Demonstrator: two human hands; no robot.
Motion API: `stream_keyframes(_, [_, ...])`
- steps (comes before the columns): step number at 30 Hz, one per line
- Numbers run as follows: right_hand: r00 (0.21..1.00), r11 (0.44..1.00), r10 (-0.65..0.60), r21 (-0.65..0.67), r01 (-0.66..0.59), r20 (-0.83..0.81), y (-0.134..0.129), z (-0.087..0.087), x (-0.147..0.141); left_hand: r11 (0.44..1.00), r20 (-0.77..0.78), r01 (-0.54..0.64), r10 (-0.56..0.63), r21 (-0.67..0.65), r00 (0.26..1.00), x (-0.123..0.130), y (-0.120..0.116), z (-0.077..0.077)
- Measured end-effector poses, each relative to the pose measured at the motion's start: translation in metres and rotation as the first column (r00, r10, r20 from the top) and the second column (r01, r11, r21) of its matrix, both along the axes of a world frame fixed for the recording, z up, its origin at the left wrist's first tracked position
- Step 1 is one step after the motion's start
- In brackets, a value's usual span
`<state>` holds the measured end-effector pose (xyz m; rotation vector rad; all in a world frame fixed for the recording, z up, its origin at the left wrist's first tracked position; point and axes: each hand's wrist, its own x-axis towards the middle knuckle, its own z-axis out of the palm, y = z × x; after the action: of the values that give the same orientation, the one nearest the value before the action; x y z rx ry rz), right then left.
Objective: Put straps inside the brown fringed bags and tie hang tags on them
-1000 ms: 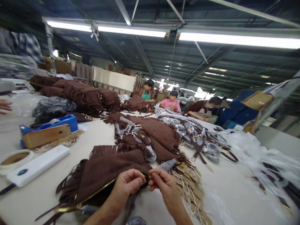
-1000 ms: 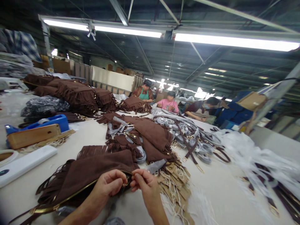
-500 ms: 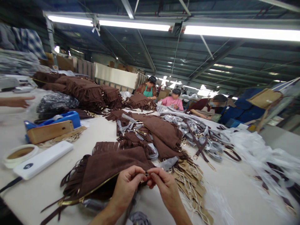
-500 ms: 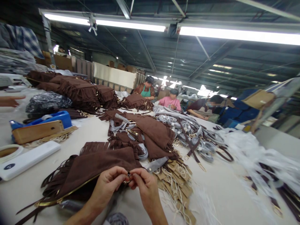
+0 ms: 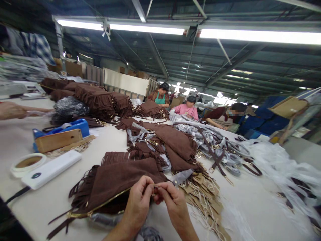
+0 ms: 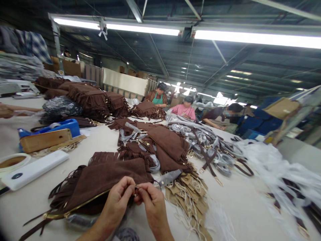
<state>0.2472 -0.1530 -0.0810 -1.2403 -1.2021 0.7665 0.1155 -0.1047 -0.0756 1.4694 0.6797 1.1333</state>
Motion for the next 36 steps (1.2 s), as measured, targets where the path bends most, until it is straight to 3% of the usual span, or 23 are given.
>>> stream_keyframes(17, [0.998, 1.000, -0.017, 0.006, 0.016, 0.055, -0.001, 0.000, 0.000, 0.994, -0.094, -0.053, 0.061, 0.091, 0.994, -0.002, -0.001, 0.002])
stream_keyframes(27, [0.935, 0.986, -0.149, 0.125, 0.114, 0.321, -0.003, 0.002, -0.008, 0.990, -0.131, -0.048, 0.065, 0.131, 0.989, 0.001, -0.002, -0.002])
stream_keyframes(32, [0.908, 0.978, -0.197, 0.137, 0.156, 0.370, -0.001, -0.011, -0.014, 0.983, -0.170, -0.078, 0.106, 0.165, 0.980, 0.003, -0.002, -0.006])
stream_keyframes(36, [0.898, 0.977, -0.206, 0.136, 0.166, 0.389, -0.001, -0.010, -0.016, 0.987, -0.176, -0.075, 0.100, 0.143, 0.979, 0.002, -0.002, -0.007])
